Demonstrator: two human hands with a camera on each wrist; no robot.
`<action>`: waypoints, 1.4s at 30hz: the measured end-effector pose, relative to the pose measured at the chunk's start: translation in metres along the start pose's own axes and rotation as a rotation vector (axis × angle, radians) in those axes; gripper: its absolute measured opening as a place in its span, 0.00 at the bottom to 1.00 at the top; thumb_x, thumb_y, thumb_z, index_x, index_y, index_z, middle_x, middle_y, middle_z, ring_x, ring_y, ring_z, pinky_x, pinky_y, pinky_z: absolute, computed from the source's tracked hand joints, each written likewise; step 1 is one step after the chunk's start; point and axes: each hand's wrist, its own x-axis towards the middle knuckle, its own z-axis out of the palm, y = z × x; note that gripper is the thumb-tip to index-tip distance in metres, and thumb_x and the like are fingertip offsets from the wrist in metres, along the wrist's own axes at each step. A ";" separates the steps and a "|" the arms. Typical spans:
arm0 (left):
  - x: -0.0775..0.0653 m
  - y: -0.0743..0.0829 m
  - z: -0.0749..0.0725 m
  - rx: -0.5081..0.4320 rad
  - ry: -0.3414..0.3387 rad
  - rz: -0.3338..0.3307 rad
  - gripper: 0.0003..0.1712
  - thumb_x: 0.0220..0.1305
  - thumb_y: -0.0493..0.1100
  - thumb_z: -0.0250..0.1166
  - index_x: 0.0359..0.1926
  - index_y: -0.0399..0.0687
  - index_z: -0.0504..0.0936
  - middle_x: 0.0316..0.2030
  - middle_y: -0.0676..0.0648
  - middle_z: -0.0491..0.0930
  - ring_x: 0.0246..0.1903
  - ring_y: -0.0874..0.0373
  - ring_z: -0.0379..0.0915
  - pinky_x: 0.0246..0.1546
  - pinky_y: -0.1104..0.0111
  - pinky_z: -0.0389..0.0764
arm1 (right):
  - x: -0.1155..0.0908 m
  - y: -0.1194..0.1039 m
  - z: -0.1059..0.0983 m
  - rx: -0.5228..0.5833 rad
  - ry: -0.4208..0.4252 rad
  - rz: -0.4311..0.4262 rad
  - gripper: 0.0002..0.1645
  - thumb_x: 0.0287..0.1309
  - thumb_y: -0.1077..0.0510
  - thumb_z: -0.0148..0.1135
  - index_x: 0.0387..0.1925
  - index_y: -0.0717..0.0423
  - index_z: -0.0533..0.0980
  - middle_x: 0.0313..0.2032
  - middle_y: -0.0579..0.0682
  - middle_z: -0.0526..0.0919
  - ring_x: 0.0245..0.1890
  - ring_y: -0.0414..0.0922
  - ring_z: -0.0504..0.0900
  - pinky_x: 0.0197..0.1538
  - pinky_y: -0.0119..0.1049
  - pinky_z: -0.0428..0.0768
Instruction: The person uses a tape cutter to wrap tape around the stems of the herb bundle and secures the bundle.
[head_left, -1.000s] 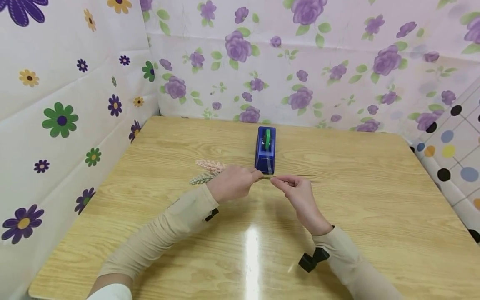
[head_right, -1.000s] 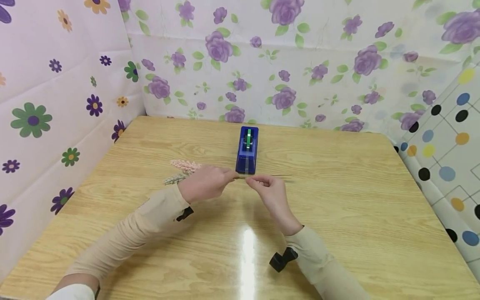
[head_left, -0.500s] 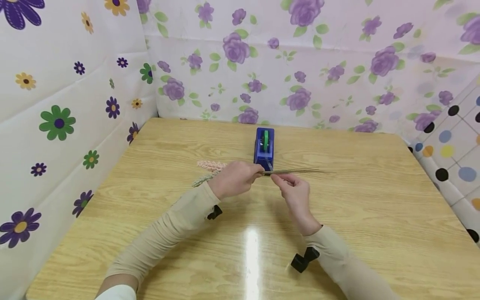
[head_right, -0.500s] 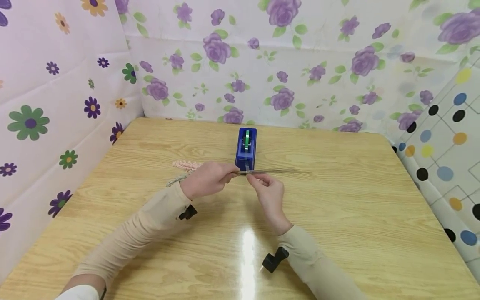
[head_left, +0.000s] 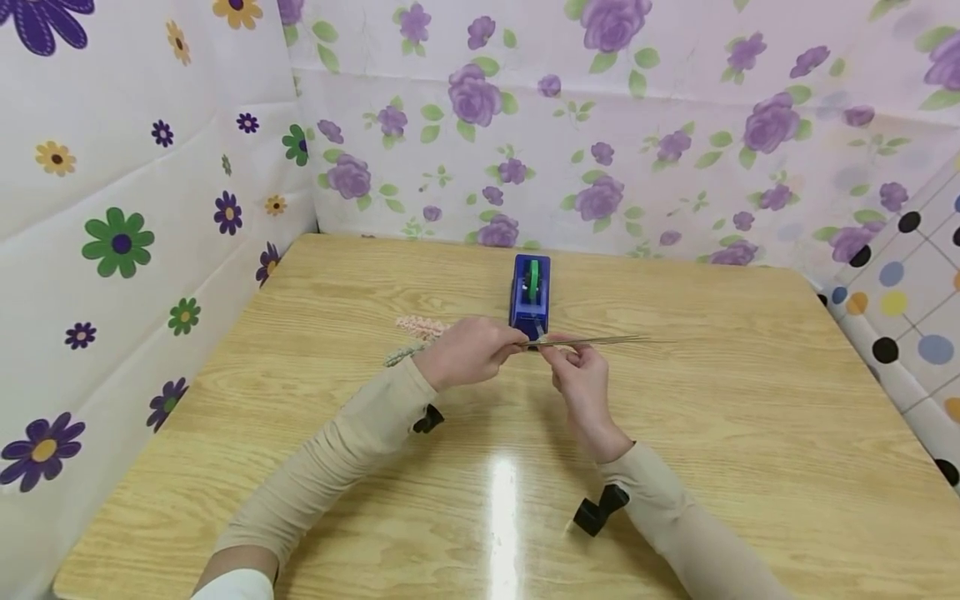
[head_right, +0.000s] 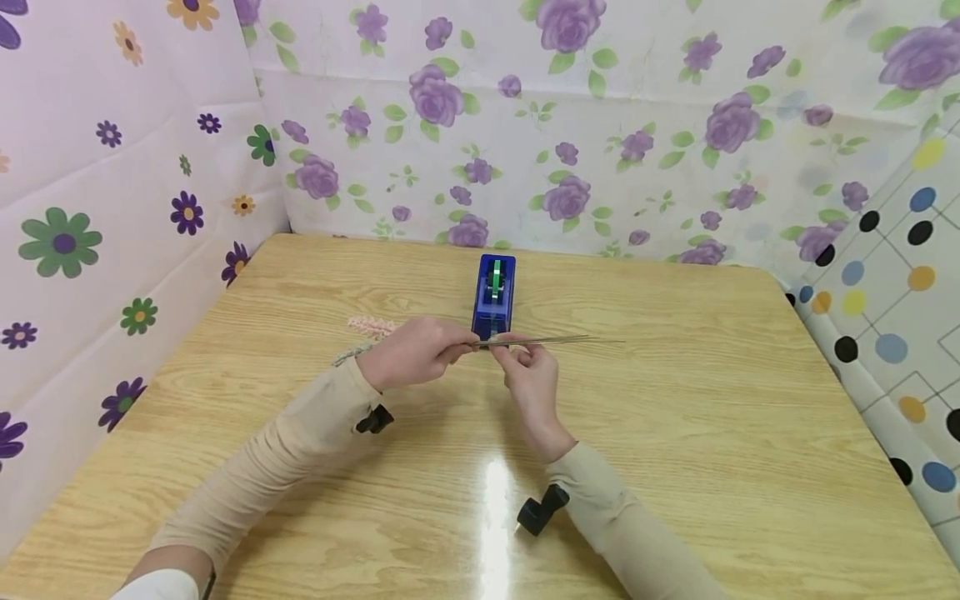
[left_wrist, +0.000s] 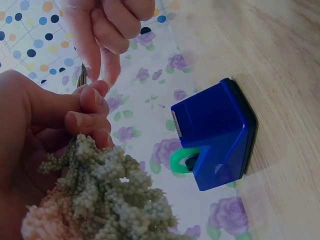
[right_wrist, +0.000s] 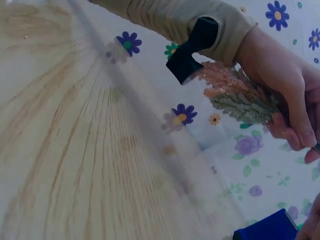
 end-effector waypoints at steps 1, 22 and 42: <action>-0.001 -0.001 0.001 -0.005 0.000 0.000 0.10 0.69 0.38 0.59 0.44 0.41 0.85 0.33 0.46 0.87 0.28 0.59 0.83 0.34 0.71 0.82 | 0.001 0.001 -0.001 -0.017 -0.021 0.020 0.09 0.61 0.64 0.61 0.43 0.60 0.76 0.09 0.35 0.61 0.12 0.32 0.54 0.20 0.26 0.53; -0.011 -0.008 0.006 0.107 0.044 -0.027 0.06 0.66 0.40 0.62 0.39 0.47 0.86 0.34 0.50 0.88 0.29 0.61 0.83 0.33 0.70 0.82 | 0.011 -0.054 -0.040 -1.216 -0.442 -0.515 0.20 0.72 0.50 0.50 0.29 0.53 0.82 0.21 0.48 0.84 0.12 0.38 0.63 0.22 0.31 0.63; -0.010 0.007 -0.006 0.097 0.066 -0.024 0.04 0.66 0.40 0.62 0.35 0.44 0.80 0.28 0.50 0.83 0.24 0.61 0.78 0.29 0.71 0.79 | -0.001 -0.044 -0.043 -1.060 -0.284 -0.777 0.06 0.60 0.56 0.65 0.31 0.53 0.84 0.23 0.45 0.84 0.18 0.33 0.68 0.25 0.28 0.68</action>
